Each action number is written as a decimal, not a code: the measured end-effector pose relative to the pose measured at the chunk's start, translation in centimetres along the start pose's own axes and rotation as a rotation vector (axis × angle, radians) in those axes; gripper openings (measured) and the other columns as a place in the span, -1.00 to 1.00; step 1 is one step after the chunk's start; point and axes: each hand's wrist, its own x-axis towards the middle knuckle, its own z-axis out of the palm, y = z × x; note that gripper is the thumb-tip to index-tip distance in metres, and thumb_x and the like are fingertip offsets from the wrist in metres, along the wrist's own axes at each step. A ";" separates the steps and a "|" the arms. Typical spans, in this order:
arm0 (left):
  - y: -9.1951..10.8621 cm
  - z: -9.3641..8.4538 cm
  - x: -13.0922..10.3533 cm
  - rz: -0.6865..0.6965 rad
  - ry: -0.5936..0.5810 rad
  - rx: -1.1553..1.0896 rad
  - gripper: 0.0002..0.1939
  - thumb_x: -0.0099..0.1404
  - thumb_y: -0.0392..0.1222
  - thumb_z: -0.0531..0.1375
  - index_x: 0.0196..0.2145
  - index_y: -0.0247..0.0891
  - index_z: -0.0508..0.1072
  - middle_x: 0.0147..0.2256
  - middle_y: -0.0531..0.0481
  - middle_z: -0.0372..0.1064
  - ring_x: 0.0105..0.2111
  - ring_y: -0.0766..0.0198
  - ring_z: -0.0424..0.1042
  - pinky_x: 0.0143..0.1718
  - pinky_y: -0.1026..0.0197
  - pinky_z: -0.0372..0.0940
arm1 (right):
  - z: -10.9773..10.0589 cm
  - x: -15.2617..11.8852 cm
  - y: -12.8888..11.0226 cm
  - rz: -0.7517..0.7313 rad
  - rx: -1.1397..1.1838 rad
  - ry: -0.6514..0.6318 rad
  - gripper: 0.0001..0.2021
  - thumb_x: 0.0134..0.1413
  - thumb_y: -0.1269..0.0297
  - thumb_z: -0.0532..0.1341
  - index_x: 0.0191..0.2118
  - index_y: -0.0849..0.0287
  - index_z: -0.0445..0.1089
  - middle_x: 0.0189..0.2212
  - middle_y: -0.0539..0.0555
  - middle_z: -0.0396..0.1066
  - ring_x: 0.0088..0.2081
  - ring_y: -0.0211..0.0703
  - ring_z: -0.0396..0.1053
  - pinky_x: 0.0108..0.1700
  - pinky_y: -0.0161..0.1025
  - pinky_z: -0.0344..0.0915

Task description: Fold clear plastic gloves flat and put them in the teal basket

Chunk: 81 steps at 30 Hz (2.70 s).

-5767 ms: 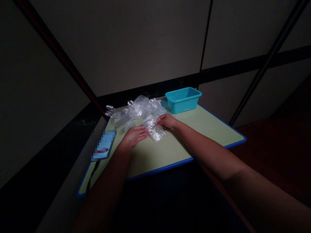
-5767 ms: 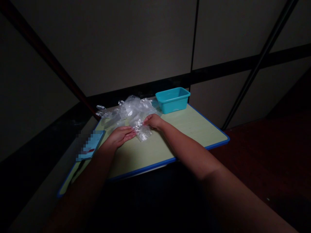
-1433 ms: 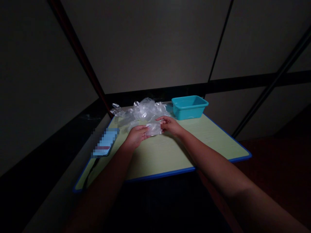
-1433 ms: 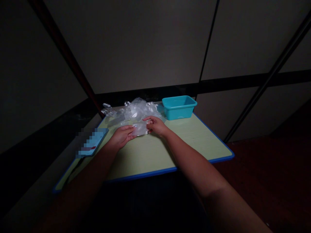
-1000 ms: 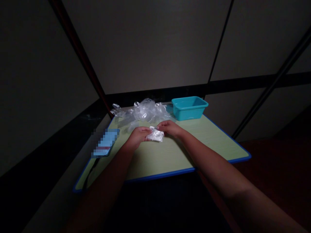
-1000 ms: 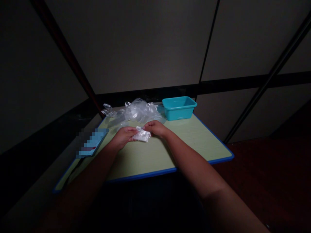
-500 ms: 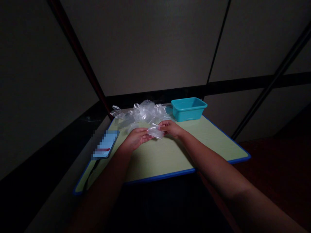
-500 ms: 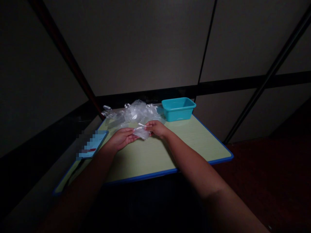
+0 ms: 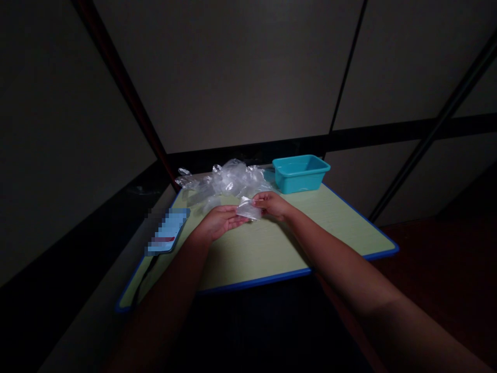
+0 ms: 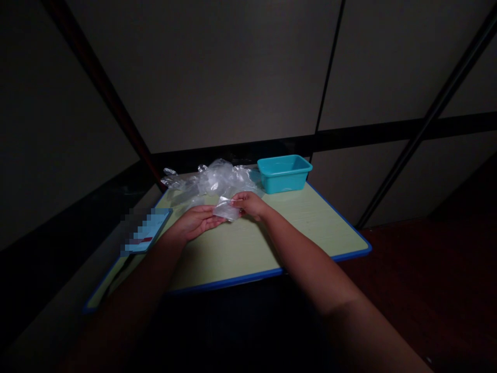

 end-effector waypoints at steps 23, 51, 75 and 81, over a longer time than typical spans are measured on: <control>-0.3 0.6 -0.1 0.041 0.143 0.112 -0.89 0.03 -0.50 0.26 -0.45 -0.40 0.43 -0.49 -0.05 0.45 -0.44 0.31 0.50 -0.26 0.27 0.38 | 0.2 0.1 0.5 -0.002 -0.089 -0.033 -0.72 -0.39 0.24 0.40 -0.55 0.25 0.33 -0.69 -0.07 0.30 -0.65 -0.35 0.22 -0.62 -0.38 0.15; -0.2 0.7 -0.3 0.029 0.159 0.173 -0.95 0.12 -0.41 0.23 -0.41 -0.44 0.50 -0.41 -0.17 0.51 -0.41 0.25 0.51 -0.21 0.21 0.38 | 0.6 0.1 0.2 -0.094 -0.134 0.036 -0.66 -0.35 0.08 0.36 -0.55 0.25 0.31 -0.71 -0.09 0.25 -0.67 -0.40 0.12 -0.63 -0.39 0.03; -0.8 -0.4 0.2 -0.125 0.150 0.329 -0.89 0.00 -0.41 0.32 -0.54 -0.38 0.42 -0.57 -0.13 0.47 -0.55 0.25 0.50 -0.42 0.28 0.41 | -0.3 0.7 1.7 -0.082 -0.491 0.002 -0.76 -0.30 0.19 0.29 -0.64 0.24 0.27 -0.74 -0.09 0.21 -0.66 -0.40 0.07 -0.58 -0.37 0.00; -0.8 -0.1 0.3 -0.117 0.204 0.346 -0.86 -0.01 -0.45 0.29 -0.60 -0.36 0.41 -0.62 -0.08 0.45 -0.58 0.27 0.48 -0.47 0.33 0.40 | -0.2 0.6 1.3 -0.142 -0.651 0.044 -0.79 -0.16 0.23 0.26 -0.60 0.23 0.28 -0.69 -0.06 0.25 -0.61 -0.37 0.11 -0.53 -0.36 0.01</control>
